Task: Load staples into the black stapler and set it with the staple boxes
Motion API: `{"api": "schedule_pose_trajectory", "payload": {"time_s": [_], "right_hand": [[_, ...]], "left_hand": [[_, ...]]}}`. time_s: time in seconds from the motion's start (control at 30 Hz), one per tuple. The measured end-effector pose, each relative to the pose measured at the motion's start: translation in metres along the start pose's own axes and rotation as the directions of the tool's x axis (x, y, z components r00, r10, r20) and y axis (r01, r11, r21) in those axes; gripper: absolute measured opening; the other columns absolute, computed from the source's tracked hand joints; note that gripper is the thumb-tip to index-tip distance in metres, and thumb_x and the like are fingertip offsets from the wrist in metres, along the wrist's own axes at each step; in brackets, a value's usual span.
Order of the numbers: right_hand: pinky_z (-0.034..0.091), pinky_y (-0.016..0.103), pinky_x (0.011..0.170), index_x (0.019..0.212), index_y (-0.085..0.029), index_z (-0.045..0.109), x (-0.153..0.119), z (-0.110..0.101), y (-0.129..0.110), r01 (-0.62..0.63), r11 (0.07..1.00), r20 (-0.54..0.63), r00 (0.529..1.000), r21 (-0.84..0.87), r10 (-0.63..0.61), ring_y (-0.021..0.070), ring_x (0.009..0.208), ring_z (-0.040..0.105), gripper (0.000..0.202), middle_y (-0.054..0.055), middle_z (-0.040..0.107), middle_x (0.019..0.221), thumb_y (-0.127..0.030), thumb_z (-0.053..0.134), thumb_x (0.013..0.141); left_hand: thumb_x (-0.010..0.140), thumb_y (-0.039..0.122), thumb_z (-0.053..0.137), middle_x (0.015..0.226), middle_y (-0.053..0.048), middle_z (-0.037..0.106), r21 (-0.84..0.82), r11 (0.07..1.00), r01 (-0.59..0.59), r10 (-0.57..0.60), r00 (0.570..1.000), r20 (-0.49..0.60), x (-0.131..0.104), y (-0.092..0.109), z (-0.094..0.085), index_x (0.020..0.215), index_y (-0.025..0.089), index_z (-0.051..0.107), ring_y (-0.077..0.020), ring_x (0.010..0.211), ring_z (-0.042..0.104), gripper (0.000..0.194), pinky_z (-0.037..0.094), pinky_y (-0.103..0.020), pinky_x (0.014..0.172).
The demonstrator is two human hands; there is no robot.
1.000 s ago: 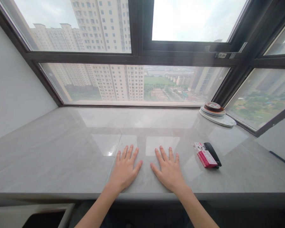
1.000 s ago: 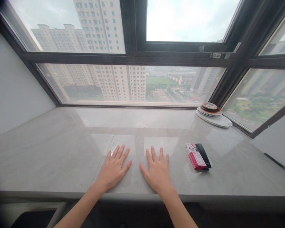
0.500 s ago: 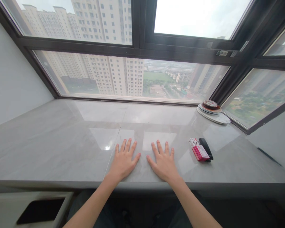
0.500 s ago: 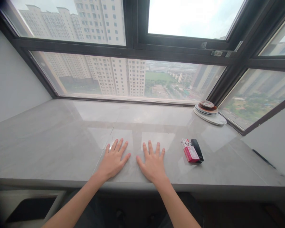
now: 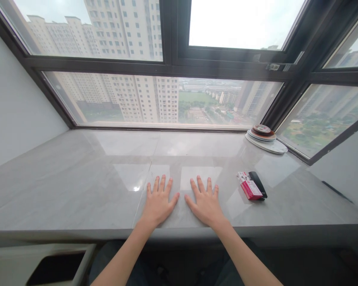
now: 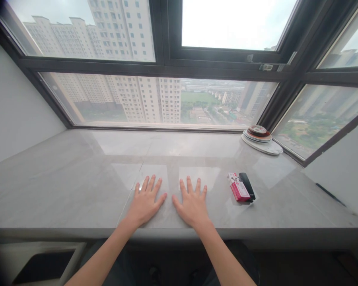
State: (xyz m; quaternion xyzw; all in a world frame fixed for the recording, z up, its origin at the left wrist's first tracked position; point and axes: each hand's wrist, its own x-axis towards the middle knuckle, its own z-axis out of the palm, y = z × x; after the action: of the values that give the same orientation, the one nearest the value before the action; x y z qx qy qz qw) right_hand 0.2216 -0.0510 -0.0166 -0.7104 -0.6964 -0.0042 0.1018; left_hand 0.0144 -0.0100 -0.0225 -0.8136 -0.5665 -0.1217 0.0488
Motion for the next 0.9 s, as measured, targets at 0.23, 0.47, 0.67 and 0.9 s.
{"api": "schedule_pose_trajectory", "payload": {"time_s": [0.23,0.47,0.67,0.9], "right_hand": [[-0.001,0.068,0.118,0.165,-0.033,0.02,-0.0003,0.0007,0.0002,-0.002,1.0,0.012,1.0,-0.001,0.002,0.0438,0.156,-0.002,0.078,0.003,0.011,0.173,-0.071,0.029,0.098],[-0.002,0.068,0.118,0.165,-0.032,0.021,-0.0008,-0.0013,-0.0006,-0.023,1.0,0.031,0.999,0.001,0.023,0.0433,0.156,-0.004,0.079,0.004,0.01,0.173,-0.071,0.029,0.097],[-0.001,0.067,0.119,0.164,-0.033,0.026,-0.0005,0.0001,-0.0007,-0.023,1.0,0.015,1.0,0.002,0.023,0.043,0.156,-0.002,0.078,0.004,0.013,0.172,-0.073,0.03,0.097],[-0.001,0.068,0.118,0.164,-0.032,0.025,-0.0004,-0.0011,-0.0008,-0.018,1.0,0.029,0.999,-0.007,0.018,0.0431,0.156,-0.003,0.077,0.004,0.012,0.173,-0.071,0.029,0.098]], "left_hand": [[0.101,0.062,0.031,0.171,-0.004,0.02,-0.022,1.0,-0.001,0.001,1.0,0.005,-0.0002,-0.0032,0.0027,0.163,0.033,0.024,-0.0342,0.158,0.01,0.069,0.006,-0.061,0.125],[0.101,0.064,0.029,0.171,-0.005,0.02,-0.035,0.999,-0.003,0.003,1.0,0.001,-0.0004,-0.0045,0.004,0.162,0.032,0.027,-0.0341,0.158,0.012,0.069,0.007,-0.061,0.125],[0.101,0.063,0.03,0.171,-0.005,0.02,-0.051,0.999,0.002,-0.002,1.0,0.009,-0.0011,-0.0049,0.0034,0.159,0.031,0.035,-0.0334,0.159,0.01,0.067,0.006,-0.061,0.125],[0.101,0.064,0.029,0.171,-0.006,0.021,-0.046,0.999,-0.005,0.005,1.0,0.005,-0.0018,-0.0058,0.0026,0.157,0.029,0.038,-0.0329,0.159,0.009,0.066,0.006,-0.061,0.125]]}}
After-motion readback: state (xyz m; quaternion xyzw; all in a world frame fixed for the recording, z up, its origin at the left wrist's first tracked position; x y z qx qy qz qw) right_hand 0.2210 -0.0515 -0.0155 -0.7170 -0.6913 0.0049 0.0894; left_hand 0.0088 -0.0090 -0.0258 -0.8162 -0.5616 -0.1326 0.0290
